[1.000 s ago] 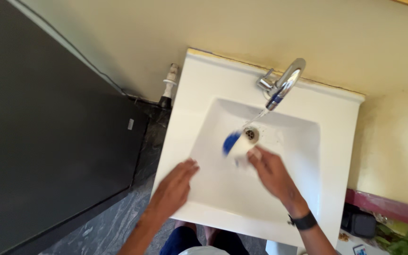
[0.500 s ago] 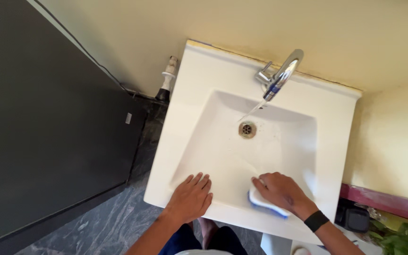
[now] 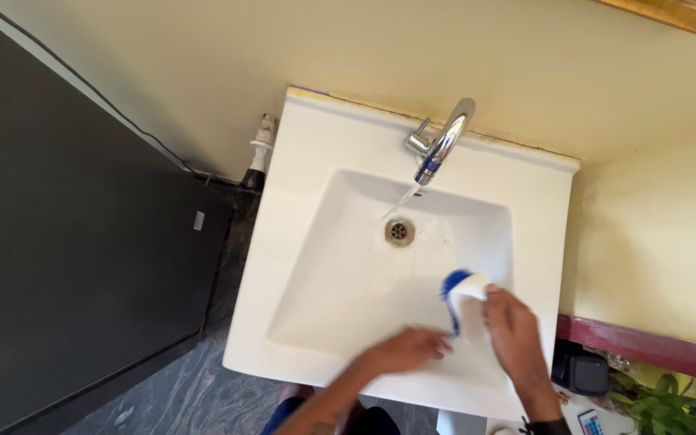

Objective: The person scrubs the inside of a white bathroom sink using a blue and white scrub brush. They then rinse the sink and their hands under running water from the faucet.

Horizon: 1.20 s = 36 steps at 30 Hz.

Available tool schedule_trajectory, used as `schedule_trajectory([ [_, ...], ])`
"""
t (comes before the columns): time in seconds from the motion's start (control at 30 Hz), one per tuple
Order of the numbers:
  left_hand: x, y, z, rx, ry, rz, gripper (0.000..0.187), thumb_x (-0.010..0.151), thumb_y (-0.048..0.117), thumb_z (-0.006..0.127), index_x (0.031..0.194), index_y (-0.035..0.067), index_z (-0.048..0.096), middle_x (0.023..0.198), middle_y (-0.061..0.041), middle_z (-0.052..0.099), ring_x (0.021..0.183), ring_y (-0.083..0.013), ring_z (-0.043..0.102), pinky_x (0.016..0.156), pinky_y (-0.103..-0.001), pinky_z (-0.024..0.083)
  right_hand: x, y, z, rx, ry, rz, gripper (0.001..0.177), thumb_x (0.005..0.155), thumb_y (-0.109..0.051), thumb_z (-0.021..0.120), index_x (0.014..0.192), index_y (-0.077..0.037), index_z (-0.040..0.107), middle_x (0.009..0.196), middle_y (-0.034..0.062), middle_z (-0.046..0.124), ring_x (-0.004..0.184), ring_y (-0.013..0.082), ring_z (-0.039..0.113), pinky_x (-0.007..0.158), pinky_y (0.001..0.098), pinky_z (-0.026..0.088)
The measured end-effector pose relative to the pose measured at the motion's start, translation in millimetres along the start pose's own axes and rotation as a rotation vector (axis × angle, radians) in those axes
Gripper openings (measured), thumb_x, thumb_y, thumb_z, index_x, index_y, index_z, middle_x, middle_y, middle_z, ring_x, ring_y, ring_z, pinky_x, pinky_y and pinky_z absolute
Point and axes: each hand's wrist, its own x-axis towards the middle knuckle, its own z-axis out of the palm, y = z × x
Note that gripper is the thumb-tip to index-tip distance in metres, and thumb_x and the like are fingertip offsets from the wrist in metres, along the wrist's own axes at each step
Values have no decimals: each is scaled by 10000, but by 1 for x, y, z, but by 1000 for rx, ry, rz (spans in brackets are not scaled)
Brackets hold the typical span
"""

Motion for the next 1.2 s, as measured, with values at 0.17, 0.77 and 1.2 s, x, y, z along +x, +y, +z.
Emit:
schedule_trajectory([
  [0.17, 10, -27, -100, -6, 744, 39, 208, 970, 98, 611, 1149, 94, 718, 960, -57, 757, 891, -150, 699, 834, -320, 575, 4, 56, -16, 242, 116, 82, 458, 1075, -346, 481, 972, 55, 676, 801, 93, 629, 752, 159, 540, 697, 314, 470],
  [0.77, 147, 75, -150, -576, 586, -133, 279, 1050, 296, 422, 844, 125, 500, 643, 19, 392, 488, -98, 378, 368, -278, 285, -41, -21, 35, 31, -310, 183, 530, 985, -488, 465, 910, -18, 699, 625, 105, 590, 604, 165, 523, 591, 355, 439],
  [1.2, 82, 49, -145, 527, 72, -84, 434, 918, 122, 533, 1338, 49, 614, 1268, -249, 675, 1184, -374, 658, 1049, -417, 503, -35, 10, 27, 111, -227, 186, 531, 1027, -456, 466, 899, 13, 677, 669, 96, 559, 644, 158, 475, 622, 353, 424],
])
